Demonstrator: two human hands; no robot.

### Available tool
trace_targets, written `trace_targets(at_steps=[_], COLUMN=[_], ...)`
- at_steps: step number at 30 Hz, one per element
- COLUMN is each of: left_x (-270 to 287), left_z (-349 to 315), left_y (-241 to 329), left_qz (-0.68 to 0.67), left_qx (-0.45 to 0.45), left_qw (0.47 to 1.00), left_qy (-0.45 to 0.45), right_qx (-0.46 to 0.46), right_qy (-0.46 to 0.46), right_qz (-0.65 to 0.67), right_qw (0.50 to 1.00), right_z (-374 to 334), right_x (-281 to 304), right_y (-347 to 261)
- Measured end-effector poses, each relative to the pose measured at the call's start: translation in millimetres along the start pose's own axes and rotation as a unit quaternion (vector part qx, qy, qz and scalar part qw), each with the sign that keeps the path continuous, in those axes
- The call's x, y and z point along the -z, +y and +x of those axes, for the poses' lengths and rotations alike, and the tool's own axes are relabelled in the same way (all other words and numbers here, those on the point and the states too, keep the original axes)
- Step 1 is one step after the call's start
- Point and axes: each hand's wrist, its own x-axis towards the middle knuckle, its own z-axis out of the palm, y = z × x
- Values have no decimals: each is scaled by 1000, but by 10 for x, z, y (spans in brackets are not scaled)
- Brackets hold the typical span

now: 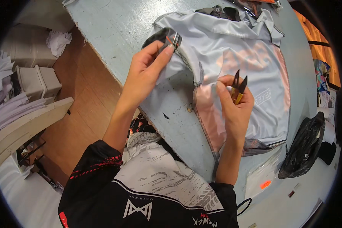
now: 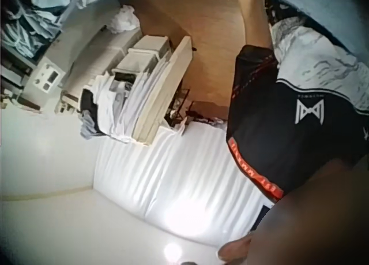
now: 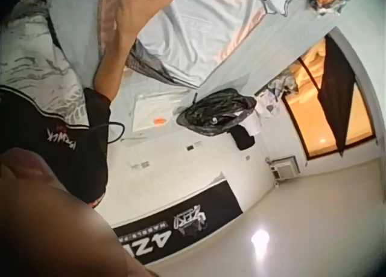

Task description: Trimming loose threads from a garment using thread snips.

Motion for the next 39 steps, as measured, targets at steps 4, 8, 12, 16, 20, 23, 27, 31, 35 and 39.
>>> trace_targets(at_steps=[4,8,12,16,20,23,27,31,35,39], left_x=[12,-4,47,36,56,67,66,91,98,80], left_z=[25,50,44,19,16,10,2,-18,5,21], left_y=[28,-45,-87,-82,-91,-95,-81,-38,-84,-110], left_qz=[7,32,44,47,48,44,53,56,57,51], left_qx=[28,19,15,9,0,-3,14,25,16,3], left_qw=[1000,999,999,999,999,999,998,998,998,999], left_qy=[2,-7,-13,-10,-13,-10,-15,-29,-9,-5], right_qx=[27,103,77,83,87,51,-13,0,-4,9], right_qy=[-25,-8,23,29,6,-7,-8,-4,15,7], right_qz=[-48,-148,-157,-169,-163,-123,-52,35,10,20], right_qw=[998,984,984,982,983,991,999,999,1000,1000], right_z=[-42,-56,-76,-59,-13,-25,-34,-35,-22,-13], right_x=[-51,-193,-346,-373,-338,-309,-208,-219,-124,-55], right_y=[5,67,52,53,126,92,107,65,79,104])
